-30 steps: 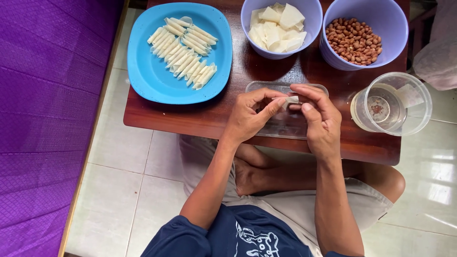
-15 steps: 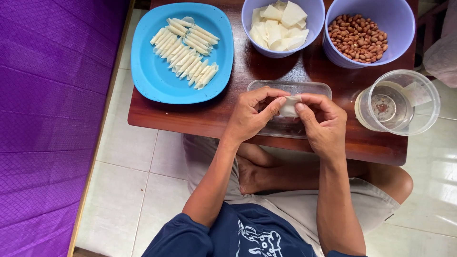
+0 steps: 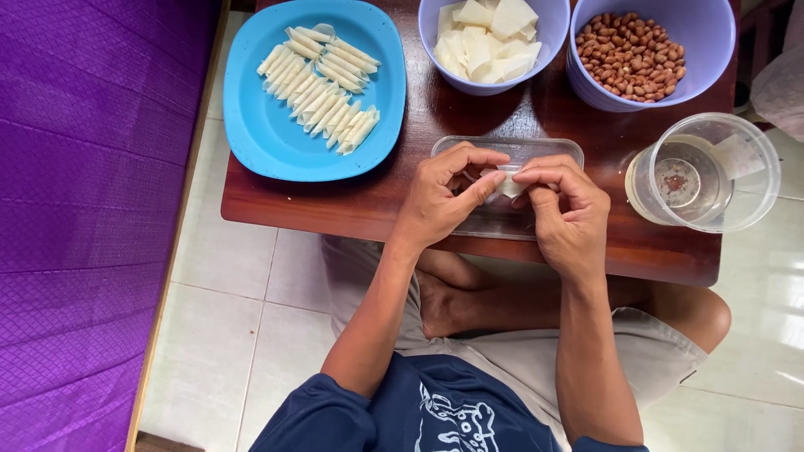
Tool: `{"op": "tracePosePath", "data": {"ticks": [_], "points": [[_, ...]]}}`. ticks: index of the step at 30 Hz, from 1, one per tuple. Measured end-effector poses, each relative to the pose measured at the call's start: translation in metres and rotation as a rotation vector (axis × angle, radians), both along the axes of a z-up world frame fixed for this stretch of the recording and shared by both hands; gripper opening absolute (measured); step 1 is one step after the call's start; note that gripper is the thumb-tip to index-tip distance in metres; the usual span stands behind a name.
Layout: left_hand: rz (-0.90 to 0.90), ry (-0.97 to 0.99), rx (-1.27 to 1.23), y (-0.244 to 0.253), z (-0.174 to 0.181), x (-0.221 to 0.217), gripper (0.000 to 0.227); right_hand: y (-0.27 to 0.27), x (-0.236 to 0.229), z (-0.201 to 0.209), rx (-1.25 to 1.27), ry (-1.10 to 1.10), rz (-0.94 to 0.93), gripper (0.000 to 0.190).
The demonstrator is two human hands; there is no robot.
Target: The person is manually assembling nut rolls by placing peanuts onto small square wrappers and rolling them into thin tubes.
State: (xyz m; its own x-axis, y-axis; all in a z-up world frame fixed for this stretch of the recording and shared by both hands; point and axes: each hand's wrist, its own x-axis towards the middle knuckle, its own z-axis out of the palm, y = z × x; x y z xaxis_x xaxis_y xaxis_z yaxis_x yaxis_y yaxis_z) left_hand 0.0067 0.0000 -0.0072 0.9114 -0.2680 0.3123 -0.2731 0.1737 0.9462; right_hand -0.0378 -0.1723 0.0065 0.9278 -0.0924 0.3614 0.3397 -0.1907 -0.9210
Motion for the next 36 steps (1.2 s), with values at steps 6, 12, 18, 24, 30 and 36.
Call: {"op": "tracePosePath", "data": {"ticks": [6,12,18,24,30,36], "points": [[0.011,0.002,0.001,0.0,0.003,0.0,0.015,-0.001,-0.003,-0.006,0.125,0.079,-0.017,0.017],[-0.005,0.013,0.015,0.001,0.001,-0.001,0.017,0.001,-0.004,-0.007,0.093,0.082,-0.049,0.01],[-0.026,-0.016,0.047,-0.001,0.007,-0.003,0.025,0.003,0.0,-0.002,0.206,0.119,-0.069,0.017],[0.085,-0.134,0.146,-0.001,0.005,0.0,0.012,0.003,0.0,-0.008,0.087,0.047,-0.012,0.03],[0.096,-0.133,0.126,-0.001,0.009,-0.003,0.015,0.002,-0.001,-0.017,0.08,0.106,-0.051,0.018],[0.11,-0.09,0.083,-0.002,0.002,-0.006,0.02,0.001,-0.001,-0.017,0.11,0.082,-0.045,0.014]]}}
